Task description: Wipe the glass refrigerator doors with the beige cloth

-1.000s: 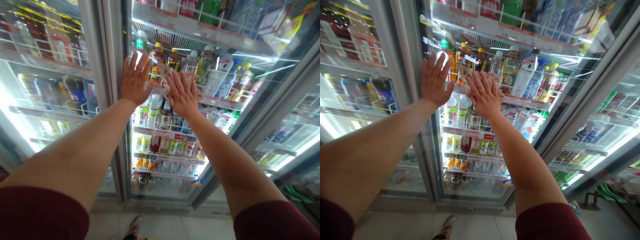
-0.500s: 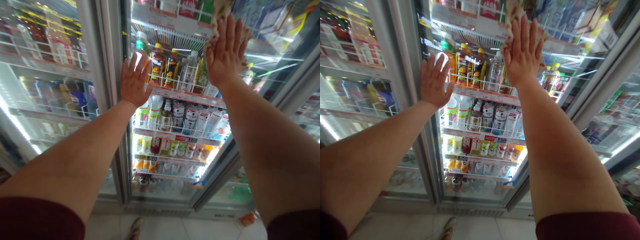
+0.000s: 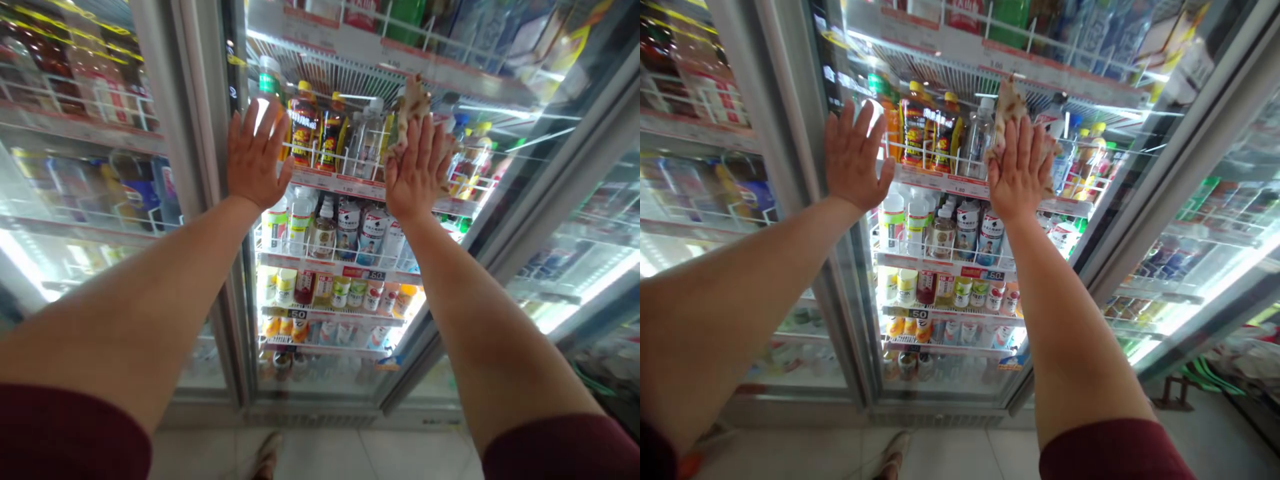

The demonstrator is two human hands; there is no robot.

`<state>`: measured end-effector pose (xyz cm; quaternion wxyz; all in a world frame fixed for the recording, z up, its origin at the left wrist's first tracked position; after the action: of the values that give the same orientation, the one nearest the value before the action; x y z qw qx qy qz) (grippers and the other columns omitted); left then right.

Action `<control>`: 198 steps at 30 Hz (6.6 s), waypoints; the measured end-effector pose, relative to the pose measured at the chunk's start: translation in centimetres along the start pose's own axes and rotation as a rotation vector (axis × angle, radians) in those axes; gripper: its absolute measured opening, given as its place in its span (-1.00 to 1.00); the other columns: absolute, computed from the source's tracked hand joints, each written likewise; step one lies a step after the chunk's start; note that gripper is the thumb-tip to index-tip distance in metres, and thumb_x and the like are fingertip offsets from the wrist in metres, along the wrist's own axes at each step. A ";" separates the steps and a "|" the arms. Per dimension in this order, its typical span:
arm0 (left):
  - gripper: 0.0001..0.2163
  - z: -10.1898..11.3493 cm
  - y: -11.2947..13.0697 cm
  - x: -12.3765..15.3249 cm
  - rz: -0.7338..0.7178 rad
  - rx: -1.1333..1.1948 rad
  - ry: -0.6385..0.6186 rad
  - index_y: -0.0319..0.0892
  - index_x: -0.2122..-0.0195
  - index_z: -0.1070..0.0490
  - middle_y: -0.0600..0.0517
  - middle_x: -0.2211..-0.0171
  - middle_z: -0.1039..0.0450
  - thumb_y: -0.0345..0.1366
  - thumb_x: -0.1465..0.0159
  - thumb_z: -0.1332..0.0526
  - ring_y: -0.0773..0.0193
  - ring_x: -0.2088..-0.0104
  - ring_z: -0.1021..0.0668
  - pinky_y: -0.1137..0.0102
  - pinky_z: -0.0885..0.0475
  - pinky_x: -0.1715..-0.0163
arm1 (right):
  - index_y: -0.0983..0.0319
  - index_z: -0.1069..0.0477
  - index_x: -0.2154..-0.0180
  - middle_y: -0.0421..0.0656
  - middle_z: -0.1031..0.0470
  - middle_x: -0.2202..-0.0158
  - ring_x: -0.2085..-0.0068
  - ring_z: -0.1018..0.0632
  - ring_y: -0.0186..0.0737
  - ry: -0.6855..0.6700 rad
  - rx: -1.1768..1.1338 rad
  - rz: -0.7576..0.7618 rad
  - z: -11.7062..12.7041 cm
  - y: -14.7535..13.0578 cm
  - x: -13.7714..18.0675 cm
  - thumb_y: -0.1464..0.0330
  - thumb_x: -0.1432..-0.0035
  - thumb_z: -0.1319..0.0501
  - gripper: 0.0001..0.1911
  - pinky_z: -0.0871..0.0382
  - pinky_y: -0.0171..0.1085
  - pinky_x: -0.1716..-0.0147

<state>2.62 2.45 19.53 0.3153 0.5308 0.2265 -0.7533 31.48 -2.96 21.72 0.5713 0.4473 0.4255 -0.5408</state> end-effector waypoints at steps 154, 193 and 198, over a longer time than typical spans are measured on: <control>-0.44 0.6 2.9 1.3 -0.183 -0.287 0.045 0.07 -0.46 -0.17 0.12 -0.51 0.02 0.01 -0.45 -0.05 0.07 -0.53 0.04 -0.10 0.13 -0.52 | 0.26 0.08 -0.51 0.09 0.05 -0.54 -0.55 0.06 0.08 -0.106 -0.006 -0.009 0.4 6.0 4.5 0.18 -0.43 0.13 -0.28 0.14 0.32 -0.44; -0.37 -1.1 3.3 5.9 -0.051 -0.186 0.053 0.19 -0.53 0.07 0.08 -0.50 0.02 -0.19 -0.48 -0.10 -0.13 -0.52 0.12 -0.39 0.08 -0.43 | 0.24 -0.14 -0.45 0.02 -0.12 -0.50 -0.54 -0.05 0.01 -0.038 0.069 -0.042 -0.7 7.6 6.6 0.13 -0.41 0.18 -0.30 0.10 0.18 -0.48; -0.46 -5.6 6.1 9.1 -0.351 -0.155 -0.234 0.21 -0.49 -0.06 0.22 -0.43 -0.17 -0.21 -0.51 -0.04 0.12 -0.48 -0.13 -0.05 -0.08 -0.51 | 0.25 -0.15 -0.45 0.03 -0.12 -0.50 -0.53 -0.05 0.01 -0.031 0.077 -0.036 -0.8 7.8 6.7 0.13 -0.41 0.18 -0.30 0.08 0.17 -0.47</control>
<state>8.50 -0.13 9.00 0.2434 0.3666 0.3345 -0.8333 39.58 -3.69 15.43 0.5504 0.4526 0.4034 -0.5740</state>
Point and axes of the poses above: each hand's wrist, its own x-axis away from the middle knuckle, its own z-axis out of the back of the hand, y = z × x, the point moved 10 cm from there along -x, towards the middle knuckle
